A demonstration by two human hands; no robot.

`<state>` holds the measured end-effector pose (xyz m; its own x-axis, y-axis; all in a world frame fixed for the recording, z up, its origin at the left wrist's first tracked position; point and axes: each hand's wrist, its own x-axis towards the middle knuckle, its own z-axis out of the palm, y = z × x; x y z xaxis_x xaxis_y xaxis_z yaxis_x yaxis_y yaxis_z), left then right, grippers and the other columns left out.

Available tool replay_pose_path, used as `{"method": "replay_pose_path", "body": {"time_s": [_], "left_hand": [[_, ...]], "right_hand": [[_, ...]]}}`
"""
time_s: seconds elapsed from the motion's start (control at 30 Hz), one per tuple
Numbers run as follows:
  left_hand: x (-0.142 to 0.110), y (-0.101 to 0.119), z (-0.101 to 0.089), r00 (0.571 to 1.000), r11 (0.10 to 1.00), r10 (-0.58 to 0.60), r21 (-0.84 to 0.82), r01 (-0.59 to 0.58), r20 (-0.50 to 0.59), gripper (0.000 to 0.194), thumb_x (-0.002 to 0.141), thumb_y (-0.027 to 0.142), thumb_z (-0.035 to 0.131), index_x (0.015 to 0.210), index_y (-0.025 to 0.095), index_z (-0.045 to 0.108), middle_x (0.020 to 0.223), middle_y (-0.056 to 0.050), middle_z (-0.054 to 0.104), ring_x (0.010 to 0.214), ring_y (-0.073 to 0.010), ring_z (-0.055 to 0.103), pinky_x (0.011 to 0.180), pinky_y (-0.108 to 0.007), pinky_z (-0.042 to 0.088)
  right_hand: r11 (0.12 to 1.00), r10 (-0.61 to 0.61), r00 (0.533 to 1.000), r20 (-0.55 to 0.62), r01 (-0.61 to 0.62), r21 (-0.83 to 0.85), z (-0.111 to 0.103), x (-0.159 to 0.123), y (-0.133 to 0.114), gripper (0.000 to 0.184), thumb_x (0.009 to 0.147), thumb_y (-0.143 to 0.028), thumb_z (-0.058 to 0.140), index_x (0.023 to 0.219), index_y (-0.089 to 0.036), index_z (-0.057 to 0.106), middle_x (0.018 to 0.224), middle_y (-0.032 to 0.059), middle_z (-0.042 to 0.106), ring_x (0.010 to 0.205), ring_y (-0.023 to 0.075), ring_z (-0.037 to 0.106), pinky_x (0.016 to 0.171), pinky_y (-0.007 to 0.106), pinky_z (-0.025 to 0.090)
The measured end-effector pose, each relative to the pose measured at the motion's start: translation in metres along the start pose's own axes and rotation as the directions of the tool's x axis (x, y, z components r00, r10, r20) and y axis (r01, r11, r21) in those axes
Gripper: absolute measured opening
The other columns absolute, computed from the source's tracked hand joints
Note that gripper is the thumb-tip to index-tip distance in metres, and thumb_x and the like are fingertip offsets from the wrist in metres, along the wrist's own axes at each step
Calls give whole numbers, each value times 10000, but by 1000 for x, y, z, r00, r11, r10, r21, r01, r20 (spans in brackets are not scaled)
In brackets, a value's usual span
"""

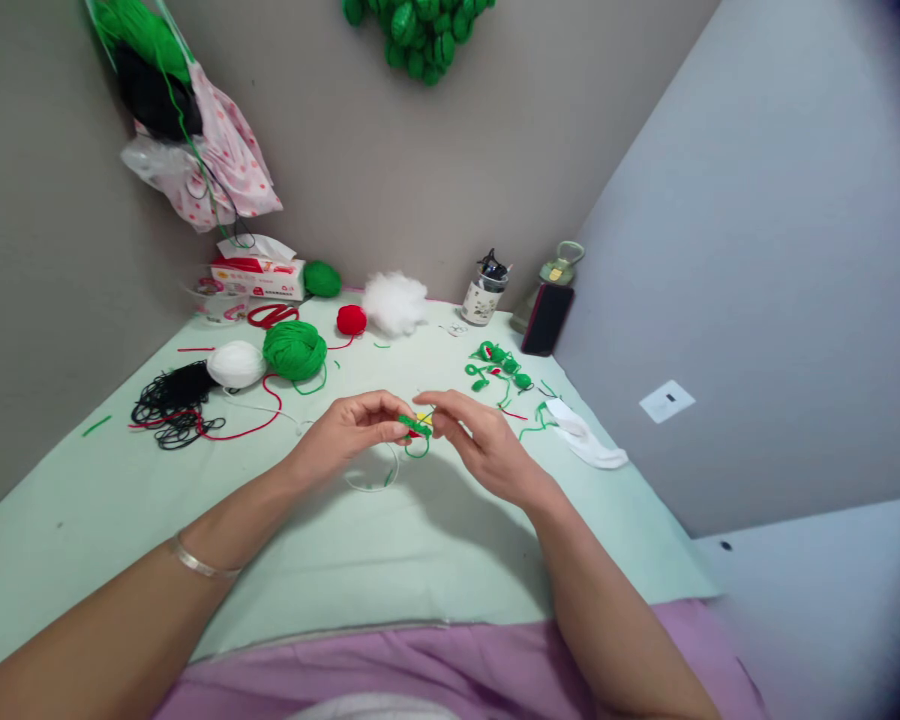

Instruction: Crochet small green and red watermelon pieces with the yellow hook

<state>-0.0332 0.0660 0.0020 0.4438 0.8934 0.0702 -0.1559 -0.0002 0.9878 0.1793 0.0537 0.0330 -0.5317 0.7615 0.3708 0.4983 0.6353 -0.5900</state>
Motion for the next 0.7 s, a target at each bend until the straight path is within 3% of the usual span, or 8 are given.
{"method": "replay_pose_path", "body": {"time_s": [0.1, 0.23, 0.3, 0.43, 0.7], "left_hand": [[-1, 3, 3, 1000, 999, -11, 35, 11, -18, 146, 775, 285, 729, 880, 184, 720, 903, -37, 708, 802, -172, 644, 822, -311, 496], [-1, 5, 6, 1000, 999, -14, 29, 14, -21, 144, 757, 282, 738, 862, 184, 731, 868, -27, 694, 791, -174, 651, 828, -317, 493], [-1, 6, 5, 999, 1000, -20, 24, 21, -29, 143, 757, 280, 739, 866, 188, 731, 849, -16, 687, 782, -167, 650, 828, -309, 488], [0, 7, 4, 1000, 999, -18, 29, 18, -12, 123, 766, 271, 733, 862, 194, 733, 863, -9, 685, 789, -153, 644, 832, -293, 478], [-1, 8, 6, 1000, 1000, -24, 17, 24, -10, 122, 758, 274, 739, 854, 198, 735, 885, -12, 677, 810, -164, 643, 846, -310, 469]], "right_hand": [[999, 46, 998, -49, -45, 12, -3, -1, 3, 373, 997, -201, 380, 1353, -267, 470, 833, -3, 644, 738, 125, 588, 754, 268, 470], [999, 11, 996, -91, -7, 39, -4, 0, 5, 167, 968, -225, 495, 1054, -239, 638, 851, 12, 693, 764, 136, 637, 719, 261, 478], [999, -44, 992, -117, 47, 26, -5, 0, 5, 155, 967, -230, 508, 953, -230, 662, 882, 32, 683, 802, 147, 635, 729, 274, 483], [993, -107, 980, -168, 97, -67, -6, 2, 7, 169, 967, -215, 510, 957, -233, 678, 923, 54, 633, 830, 155, 602, 736, 292, 473], [981, -113, 977, -180, 81, -178, -7, 2, 7, 196, 967, -176, 487, 947, -237, 673, 886, 51, 608, 809, 158, 579, 697, 288, 456]]}}
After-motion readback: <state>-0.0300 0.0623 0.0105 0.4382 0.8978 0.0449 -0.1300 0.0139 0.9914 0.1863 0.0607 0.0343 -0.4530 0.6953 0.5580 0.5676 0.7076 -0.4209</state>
